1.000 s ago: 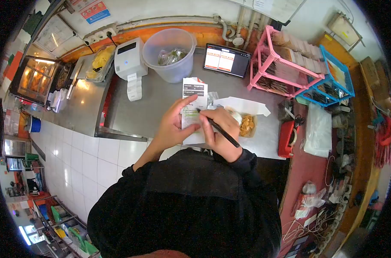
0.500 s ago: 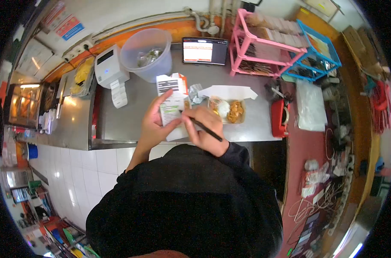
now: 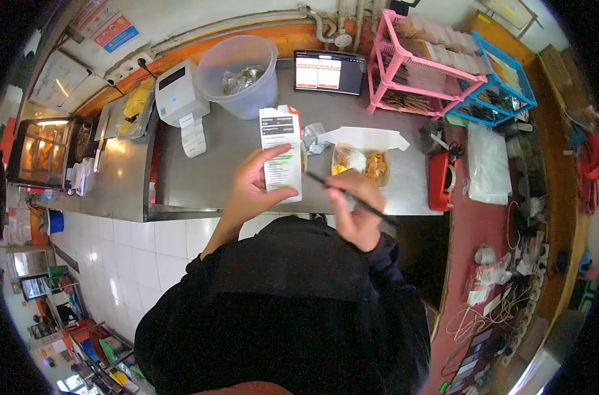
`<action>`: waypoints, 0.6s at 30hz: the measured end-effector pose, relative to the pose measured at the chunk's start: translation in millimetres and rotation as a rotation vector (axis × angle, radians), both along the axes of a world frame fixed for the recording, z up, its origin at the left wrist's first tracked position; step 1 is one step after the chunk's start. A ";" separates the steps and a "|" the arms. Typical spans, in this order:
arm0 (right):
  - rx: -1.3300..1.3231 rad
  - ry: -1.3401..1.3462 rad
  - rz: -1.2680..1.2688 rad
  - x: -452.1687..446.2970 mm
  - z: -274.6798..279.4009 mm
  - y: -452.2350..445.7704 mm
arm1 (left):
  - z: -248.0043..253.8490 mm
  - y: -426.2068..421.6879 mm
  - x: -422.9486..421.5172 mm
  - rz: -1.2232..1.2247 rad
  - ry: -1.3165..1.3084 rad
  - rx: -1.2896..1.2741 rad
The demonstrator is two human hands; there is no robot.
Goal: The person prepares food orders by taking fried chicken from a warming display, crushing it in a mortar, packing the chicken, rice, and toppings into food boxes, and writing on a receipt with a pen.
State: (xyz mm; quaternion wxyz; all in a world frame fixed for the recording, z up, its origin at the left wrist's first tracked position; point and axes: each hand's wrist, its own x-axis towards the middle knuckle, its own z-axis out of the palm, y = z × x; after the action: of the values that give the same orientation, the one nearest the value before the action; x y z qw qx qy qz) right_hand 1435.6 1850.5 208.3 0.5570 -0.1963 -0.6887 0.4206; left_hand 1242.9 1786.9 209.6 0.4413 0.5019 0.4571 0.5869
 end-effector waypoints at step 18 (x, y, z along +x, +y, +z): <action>-0.008 0.162 -0.292 -10.6 -11.1 -5.1 | -7.1 -4.3 -12.3 0.030 0.032 0.024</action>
State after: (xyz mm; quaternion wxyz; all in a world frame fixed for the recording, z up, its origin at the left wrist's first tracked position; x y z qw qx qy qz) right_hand 1425.0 1845.4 197.2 0.6652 -0.2616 -0.6041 0.3524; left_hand 1230.6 1782.7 202.5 0.4190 0.5096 0.4644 0.5908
